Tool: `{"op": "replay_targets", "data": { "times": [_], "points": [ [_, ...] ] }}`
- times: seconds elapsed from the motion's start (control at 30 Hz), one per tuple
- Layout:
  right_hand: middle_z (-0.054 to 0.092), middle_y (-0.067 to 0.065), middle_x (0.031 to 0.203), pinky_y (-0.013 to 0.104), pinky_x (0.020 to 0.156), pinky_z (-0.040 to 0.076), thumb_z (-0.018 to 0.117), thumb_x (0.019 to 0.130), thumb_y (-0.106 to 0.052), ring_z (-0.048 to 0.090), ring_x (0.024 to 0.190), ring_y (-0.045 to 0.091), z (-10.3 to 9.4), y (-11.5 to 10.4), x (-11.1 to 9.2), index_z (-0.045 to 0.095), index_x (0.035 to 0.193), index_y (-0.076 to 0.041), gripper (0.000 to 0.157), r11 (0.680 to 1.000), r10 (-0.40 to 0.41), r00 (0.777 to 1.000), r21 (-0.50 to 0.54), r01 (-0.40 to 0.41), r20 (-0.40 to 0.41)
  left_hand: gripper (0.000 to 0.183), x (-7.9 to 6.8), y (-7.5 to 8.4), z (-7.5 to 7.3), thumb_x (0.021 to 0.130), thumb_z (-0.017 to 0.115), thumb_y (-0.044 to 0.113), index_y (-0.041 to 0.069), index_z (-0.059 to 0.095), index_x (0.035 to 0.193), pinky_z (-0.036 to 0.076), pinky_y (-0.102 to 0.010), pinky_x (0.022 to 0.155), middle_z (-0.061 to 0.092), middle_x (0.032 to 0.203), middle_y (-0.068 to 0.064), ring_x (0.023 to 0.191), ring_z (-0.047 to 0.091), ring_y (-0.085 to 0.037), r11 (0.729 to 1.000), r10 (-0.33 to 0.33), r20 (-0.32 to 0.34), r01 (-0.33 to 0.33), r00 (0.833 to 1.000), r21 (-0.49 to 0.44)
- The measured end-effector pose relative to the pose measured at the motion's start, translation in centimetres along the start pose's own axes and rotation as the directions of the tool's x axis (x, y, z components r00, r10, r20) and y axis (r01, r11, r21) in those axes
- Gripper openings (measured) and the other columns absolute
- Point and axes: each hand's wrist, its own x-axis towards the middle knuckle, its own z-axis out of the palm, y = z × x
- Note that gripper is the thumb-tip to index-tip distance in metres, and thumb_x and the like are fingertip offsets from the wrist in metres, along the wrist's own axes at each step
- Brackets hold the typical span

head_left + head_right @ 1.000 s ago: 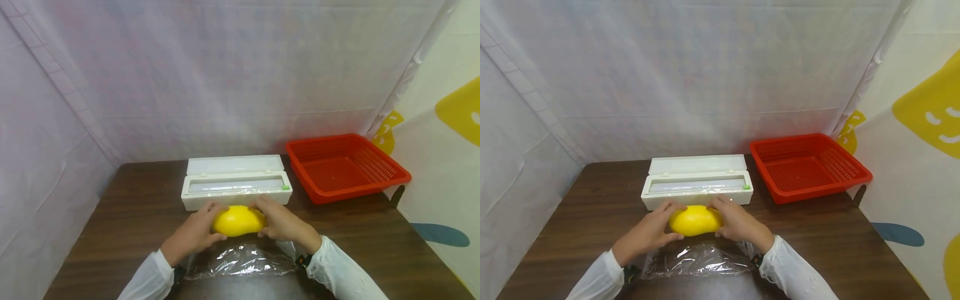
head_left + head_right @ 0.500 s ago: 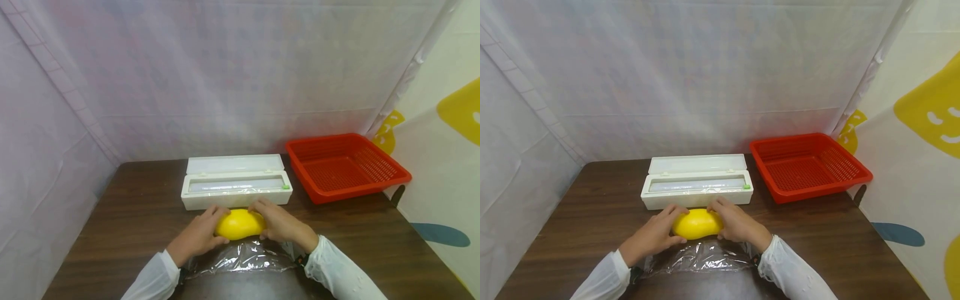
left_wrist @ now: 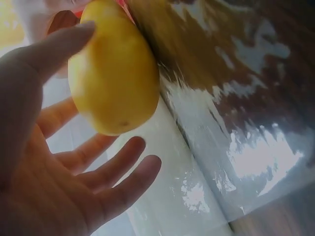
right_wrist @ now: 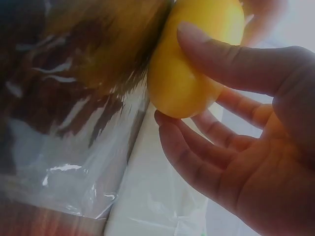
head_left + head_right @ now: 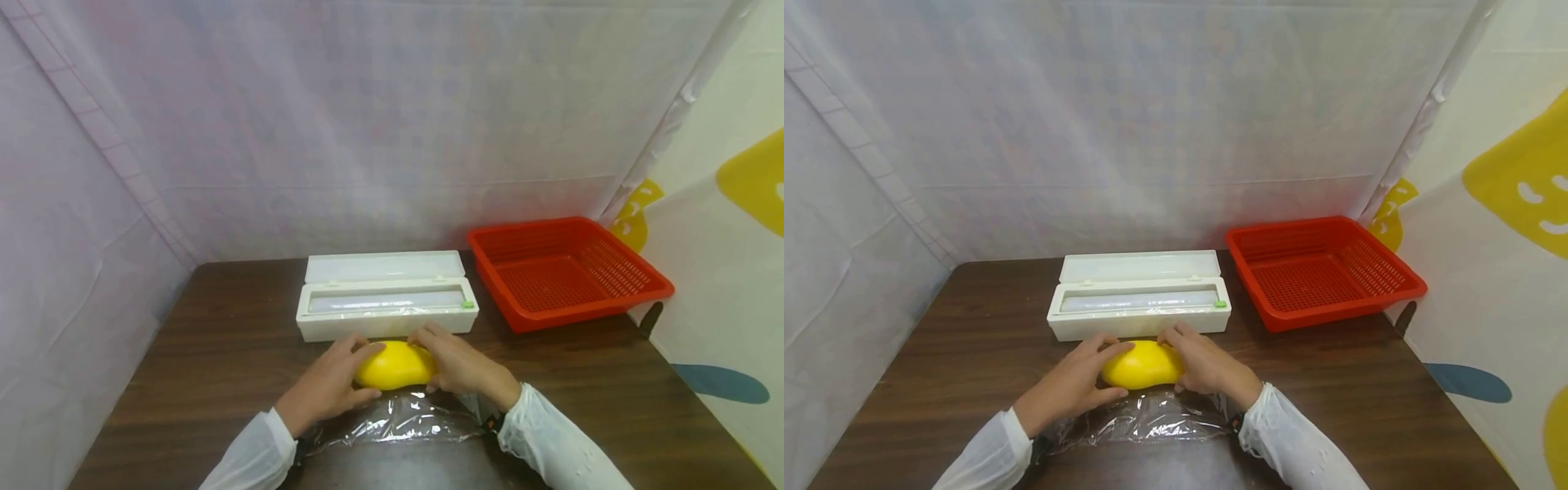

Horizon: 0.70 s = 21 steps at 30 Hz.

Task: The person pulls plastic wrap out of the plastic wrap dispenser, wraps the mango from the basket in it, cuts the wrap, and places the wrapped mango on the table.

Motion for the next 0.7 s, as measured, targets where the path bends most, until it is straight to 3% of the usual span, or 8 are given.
{"op": "replay_targets", "data": {
  "times": [0.27, 0.33, 0.5, 0.7],
  "points": [
    [0.057, 0.002, 0.124, 0.043, 0.099, 0.052, 0.095, 0.064, -0.012, 0.059, 0.108, 0.019, 0.3, 0.2, 0.0, 0.056, 0.129, -0.016, 0.075, 1.0, -0.013, 1.0, -0.01, 0.013, 0.004, 0.065, 0.1, 0.5, -0.2, 0.088, 0.075, 0.046, 0.013, 0.057, 0.141, 0.05, -0.044, 0.105, 0.057, 0.136, -0.007, 0.12, 0.057, -0.022, 0.999, 0.031, -0.05, -0.032, 0.998, -0.015],
    [0.057, 0.001, 0.125, 0.042, 0.099, 0.052, 0.094, 0.066, -0.013, 0.058, 0.109, 0.018, 0.1, 0.1, 0.1, 0.056, 0.13, -0.016, 0.074, 1.0, -0.015, 1.0, -0.019, 0.015, 0.013, 0.063, 0.1, 0.4, -0.2, 0.089, 0.073, 0.046, 0.016, 0.057, 0.143, 0.049, -0.044, 0.106, 0.057, 0.137, -0.007, 0.121, 0.057, -0.023, 0.999, 0.041, -0.043, -0.041, 0.998, 0.006],
    [0.062, 0.005, 0.128, 0.044, 0.101, 0.052, 0.092, 0.069, -0.015, 0.06, 0.114, 0.022, -1.2, -0.2, -0.2, 0.058, 0.131, -0.012, 0.072, 0.999, -0.033, 0.999, -0.019, 0.034, 0.019, 0.058, 0.1, 0.2, -0.3, 0.091, 0.07, 0.047, 0.026, 0.057, 0.143, 0.051, -0.043, 0.103, 0.057, 0.136, -0.011, 0.119, 0.058, -0.024, 0.994, 0.076, -0.013, -0.074, 0.997, 0.075],
    [0.069, 0.005, 0.119, 0.045, 0.098, 0.053, 0.092, 0.069, -0.017, 0.064, 0.111, 0.023, -3.3, 0.1, -1.3, 0.064, 0.122, -0.01, 0.06, 0.999, 0.006, 1.0, -0.052, -0.007, -0.016, 0.055, 0.1, 0.1, -0.1, 0.092, 0.068, 0.047, 0.026, 0.058, 0.142, 0.052, -0.043, 0.101, 0.057, 0.134, -0.013, 0.117, 0.058, -0.025, 0.991, 0.098, -0.011, -0.097, 0.995, 0.094]
  ]
}}
